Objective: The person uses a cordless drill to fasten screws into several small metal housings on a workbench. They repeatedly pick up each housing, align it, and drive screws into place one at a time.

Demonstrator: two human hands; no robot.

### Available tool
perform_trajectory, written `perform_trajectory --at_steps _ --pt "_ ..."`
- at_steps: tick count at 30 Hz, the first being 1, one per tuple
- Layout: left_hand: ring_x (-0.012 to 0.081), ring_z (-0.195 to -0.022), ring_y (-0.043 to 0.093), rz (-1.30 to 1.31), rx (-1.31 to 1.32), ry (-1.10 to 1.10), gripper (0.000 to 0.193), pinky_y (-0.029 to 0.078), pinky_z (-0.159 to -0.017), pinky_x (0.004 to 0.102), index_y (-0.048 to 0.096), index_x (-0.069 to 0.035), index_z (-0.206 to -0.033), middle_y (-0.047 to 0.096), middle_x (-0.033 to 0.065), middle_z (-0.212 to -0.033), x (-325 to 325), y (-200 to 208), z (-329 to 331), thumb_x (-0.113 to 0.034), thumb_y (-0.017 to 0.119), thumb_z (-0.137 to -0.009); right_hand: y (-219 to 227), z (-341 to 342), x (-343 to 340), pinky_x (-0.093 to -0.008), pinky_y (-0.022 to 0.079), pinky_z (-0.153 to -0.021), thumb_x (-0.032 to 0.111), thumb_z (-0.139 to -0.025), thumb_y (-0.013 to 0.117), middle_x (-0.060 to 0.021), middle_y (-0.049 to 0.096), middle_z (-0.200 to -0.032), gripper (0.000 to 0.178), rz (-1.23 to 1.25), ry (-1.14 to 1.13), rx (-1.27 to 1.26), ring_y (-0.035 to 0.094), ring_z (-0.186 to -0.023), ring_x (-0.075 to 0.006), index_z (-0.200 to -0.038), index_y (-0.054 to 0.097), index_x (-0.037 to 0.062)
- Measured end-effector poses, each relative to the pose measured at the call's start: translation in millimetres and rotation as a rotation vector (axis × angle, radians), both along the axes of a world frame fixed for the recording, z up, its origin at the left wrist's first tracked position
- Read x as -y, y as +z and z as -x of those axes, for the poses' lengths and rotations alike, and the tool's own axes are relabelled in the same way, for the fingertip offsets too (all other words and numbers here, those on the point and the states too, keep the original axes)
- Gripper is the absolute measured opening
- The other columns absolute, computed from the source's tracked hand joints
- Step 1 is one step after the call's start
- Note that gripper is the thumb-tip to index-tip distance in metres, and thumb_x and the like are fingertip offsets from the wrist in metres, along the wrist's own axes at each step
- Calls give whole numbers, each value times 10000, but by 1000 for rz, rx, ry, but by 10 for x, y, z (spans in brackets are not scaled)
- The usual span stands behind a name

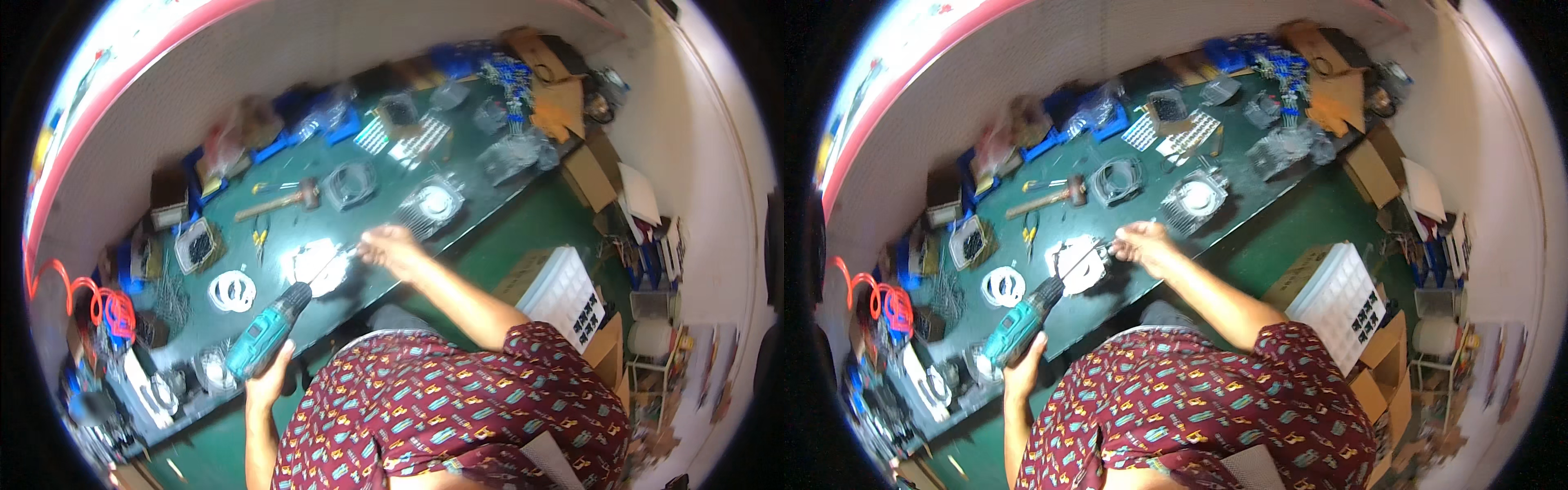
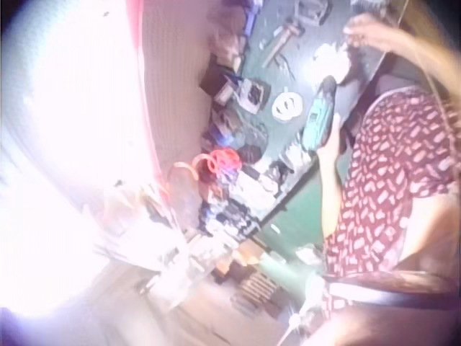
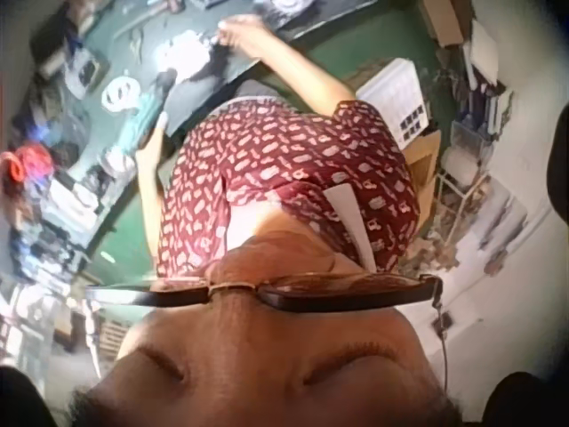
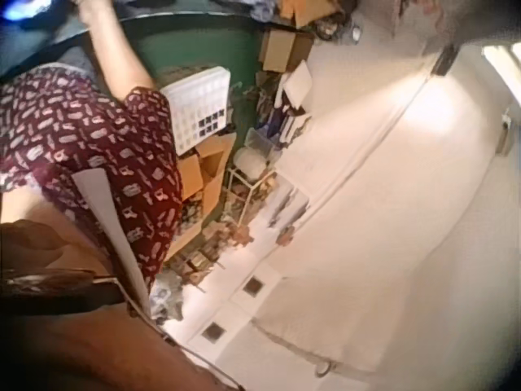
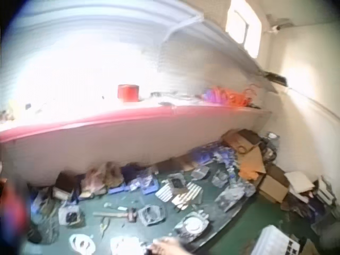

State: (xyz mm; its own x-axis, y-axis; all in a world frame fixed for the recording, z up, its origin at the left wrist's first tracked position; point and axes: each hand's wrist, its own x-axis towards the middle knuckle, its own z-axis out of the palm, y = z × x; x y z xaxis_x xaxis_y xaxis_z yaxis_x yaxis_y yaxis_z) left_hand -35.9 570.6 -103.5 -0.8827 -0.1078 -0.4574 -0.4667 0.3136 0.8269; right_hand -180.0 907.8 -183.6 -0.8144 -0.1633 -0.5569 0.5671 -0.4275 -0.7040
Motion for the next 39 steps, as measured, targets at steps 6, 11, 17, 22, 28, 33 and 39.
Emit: perform_trajectory --at_steps 6,11,17,22,28,33,39 --pt "164 -986 651 -181 -77 78 352 520 -901 345 697 -48 -1174 712 40 -1087 -40 -11 -210 -162 817 -864 264 32 144 -349 614 -883 -20 -944 635 -164 692 -1070 240 -36 147 -36 702 -974 -235 -1171 635 -99" --pt "154 -1006 629 -230 -96 199 390 509 -905 337 684 -45 -1191 694 44 -1112 -88 -33 -421 -242 808 -879 280 223 376 -320 603 -815 52 -963 653 -127 687 -1073 268 -40 357 -94 689 -930 -193 -1203 640 -66" --pt "114 -902 612 -270 14 419 350 526 -786 299 682 -51 -1141 683 0 -1005 -261 235 -533 -235 815 -875 221 525 620 -300 610 -811 33 -954 655 -125 684 -1056 254 -11 527 -112 691 -912 -194 -1188 631 -64" --pt "104 -862 614 -222 -135 554 342 531 -749 298 665 -58 -1140 679 -8 -966 -663 316 -717 -212 814 -873 162 718 637 -289 627 -806 -6 -926 675 -128 698 -1034 231 59 699 -123 714 -893 -191 -1149 649 -65" --pt "128 -746 611 -428 9 739 340 516 -679 295 654 -47 -1094 662 26 -912 -949 564 -706 -245 808 -865 285 1096 546 -292 599 -765 -1 -872 707 -144 726 -1020 274 -18 1053 -333 717 -834 -184 -1128 664 -86" --pt "147 -766 625 -363 -26 827 332 530 -714 308 669 -29 -1069 675 43 -960 -1089 709 -874 -243 811 -859 245 1179 653 -264 597 -685 73 -921 699 -177 716 -1009 358 127 1274 -159 723 -826 -177 -1232 618 -85" --pt "173 -903 657 11 5 806 372 540 -859 330 695 -47 -1136 700 54 -1031 -1204 811 -811 -205 847 -836 128 1516 896 -385 590 -743 246 -816 789 -200 728 -1072 636 -395 1390 -1011 728 -890 -309 -1373 563 36"
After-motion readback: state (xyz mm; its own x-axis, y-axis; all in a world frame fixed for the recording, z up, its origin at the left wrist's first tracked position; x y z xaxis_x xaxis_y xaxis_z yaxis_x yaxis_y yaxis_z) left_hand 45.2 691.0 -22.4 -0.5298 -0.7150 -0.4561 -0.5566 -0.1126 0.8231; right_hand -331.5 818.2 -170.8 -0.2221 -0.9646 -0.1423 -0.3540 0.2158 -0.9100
